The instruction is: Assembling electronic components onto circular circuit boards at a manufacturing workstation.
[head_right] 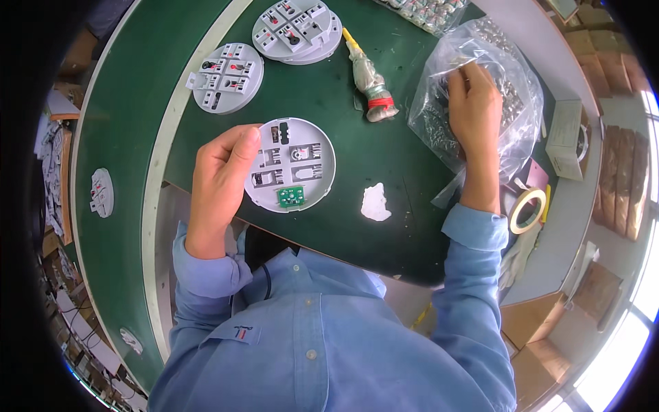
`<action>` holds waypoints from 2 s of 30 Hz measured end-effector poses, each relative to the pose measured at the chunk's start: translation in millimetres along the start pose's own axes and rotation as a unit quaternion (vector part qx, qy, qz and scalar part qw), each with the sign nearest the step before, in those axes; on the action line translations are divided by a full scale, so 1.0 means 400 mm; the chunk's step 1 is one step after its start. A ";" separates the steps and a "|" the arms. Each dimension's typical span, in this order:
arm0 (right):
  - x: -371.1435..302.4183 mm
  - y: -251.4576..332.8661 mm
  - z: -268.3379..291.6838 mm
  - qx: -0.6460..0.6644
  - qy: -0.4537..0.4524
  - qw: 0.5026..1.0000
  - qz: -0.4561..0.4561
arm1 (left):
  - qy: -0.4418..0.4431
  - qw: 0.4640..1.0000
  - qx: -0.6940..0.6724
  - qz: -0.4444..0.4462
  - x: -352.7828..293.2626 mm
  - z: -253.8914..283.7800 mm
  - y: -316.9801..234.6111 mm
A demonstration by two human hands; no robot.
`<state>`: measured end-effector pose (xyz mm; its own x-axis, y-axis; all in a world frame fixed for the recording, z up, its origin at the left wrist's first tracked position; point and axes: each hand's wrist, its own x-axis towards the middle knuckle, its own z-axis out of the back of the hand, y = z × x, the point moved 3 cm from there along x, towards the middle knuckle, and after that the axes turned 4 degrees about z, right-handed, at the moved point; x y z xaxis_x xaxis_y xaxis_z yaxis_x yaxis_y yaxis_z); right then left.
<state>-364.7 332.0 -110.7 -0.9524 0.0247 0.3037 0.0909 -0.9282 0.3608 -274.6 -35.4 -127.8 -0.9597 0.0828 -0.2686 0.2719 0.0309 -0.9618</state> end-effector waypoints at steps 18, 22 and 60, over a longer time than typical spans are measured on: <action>-0.004 -0.016 0.018 0.042 -0.033 0.995 -0.079 | 0.004 1.000 -0.023 -0.003 0.003 0.004 0.005; -0.005 -0.029 0.016 0.058 -0.060 0.994 -0.072 | 0.010 0.999 -0.038 -0.004 0.002 0.007 0.010; -0.022 -0.025 0.031 -0.024 -0.002 0.996 -0.083 | 0.038 0.995 -0.081 0.042 -0.021 0.029 0.011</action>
<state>-353.5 345.5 -106.0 -0.9522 0.1806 0.2463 -0.0816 -0.9276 0.3645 -266.1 -47.5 -130.5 -0.9268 0.1666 -0.3367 0.3644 0.1806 -0.9136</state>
